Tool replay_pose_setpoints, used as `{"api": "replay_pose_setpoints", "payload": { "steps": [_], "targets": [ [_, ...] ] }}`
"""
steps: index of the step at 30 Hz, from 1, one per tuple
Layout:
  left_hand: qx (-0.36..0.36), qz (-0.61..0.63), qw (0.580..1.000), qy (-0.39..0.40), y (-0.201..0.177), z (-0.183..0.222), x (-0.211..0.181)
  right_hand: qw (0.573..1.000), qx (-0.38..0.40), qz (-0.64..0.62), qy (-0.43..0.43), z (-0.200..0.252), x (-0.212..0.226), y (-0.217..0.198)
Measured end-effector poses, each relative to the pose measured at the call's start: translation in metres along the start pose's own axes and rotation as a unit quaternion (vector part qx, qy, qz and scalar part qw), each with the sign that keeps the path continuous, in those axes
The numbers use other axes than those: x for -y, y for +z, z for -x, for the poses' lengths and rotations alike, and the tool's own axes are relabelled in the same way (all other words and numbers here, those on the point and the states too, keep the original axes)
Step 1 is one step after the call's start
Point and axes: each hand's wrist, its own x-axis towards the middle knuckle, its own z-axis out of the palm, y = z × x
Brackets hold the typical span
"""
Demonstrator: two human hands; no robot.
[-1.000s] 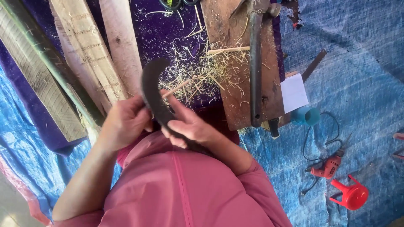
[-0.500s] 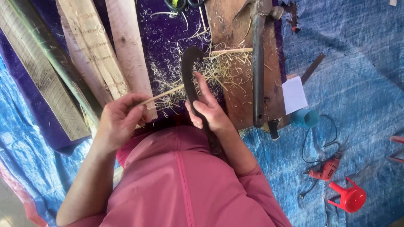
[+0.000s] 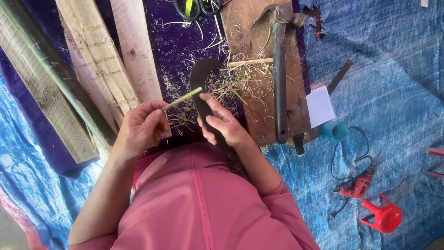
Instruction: A person is using a curved blade to shave thin layers off a wooden stick to shape or smooth it.
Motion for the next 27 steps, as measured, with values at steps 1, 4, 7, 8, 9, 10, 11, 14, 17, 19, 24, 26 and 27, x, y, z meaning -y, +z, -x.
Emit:
{"api": "replay_pose_setpoints", "payload": {
  "steps": [1, 4, 7, 8, 9, 10, 11, 14, 17, 19, 24, 26, 27],
  "targets": [
    [0.001, 0.000, 1.000, 0.000, 0.000, 0.001, -0.004, 1.000, 0.000, 0.000, -0.001, -0.001, 0.001, 0.000],
    [0.003, 0.020, 1.000, 0.004, 0.002, 0.004, -0.013, 1.000, 0.003, 0.007, -0.006, -0.002, 0.001, 0.001],
    [-0.004, 0.047, 0.999, 0.002, 0.005, 0.005, -0.011, 1.000, 0.005, 0.008, -0.003, -0.002, 0.000, 0.000],
    [-0.014, 0.061, 0.998, -0.001, 0.005, 0.006, -0.007, 1.000, 0.009, 0.013, -0.002, -0.002, 0.000, -0.001],
    [-0.024, 0.075, 0.997, -0.005, 0.005, 0.006, -0.002, 1.000, 0.013, 0.019, 0.000, -0.002, 0.000, -0.001],
    [-0.023, 0.075, 0.997, -0.005, 0.006, 0.007, -0.007, 1.000, 0.012, 0.020, 0.000, -0.002, 0.000, -0.001],
    [-0.026, 0.076, 0.997, -0.010, 0.008, 0.008, -0.012, 1.000, 0.012, 0.016, -0.002, -0.002, 0.000, -0.001],
    [-0.034, 0.083, 0.996, -0.009, 0.009, 0.008, -0.017, 1.000, 0.010, 0.016, -0.001, -0.002, 0.003, 0.001],
    [-0.040, 0.089, 0.995, -0.002, 0.009, 0.010, -0.016, 1.000, 0.006, 0.016, 0.000, -0.002, 0.004, 0.003],
    [-0.040, 0.091, 0.995, -0.001, 0.008, 0.011, -0.016, 1.000, 0.004, 0.013, -0.001, -0.002, 0.003, 0.002],
    [-0.026, 0.090, 0.996, -0.004, 0.007, 0.013, -0.016, 1.000, 0.005, 0.022, 0.003, -0.002, 0.003, 0.002],
    [-0.026, 0.093, 0.995, -0.008, 0.007, 0.014, -0.015, 1.000, 0.008, 0.022, 0.004, -0.002, 0.004, 0.002],
    [-0.025, 0.096, 0.995, -0.011, 0.007, 0.013, -0.015, 1.000, 0.010, 0.024, 0.004, -0.002, 0.005, 0.003]
  ]
}}
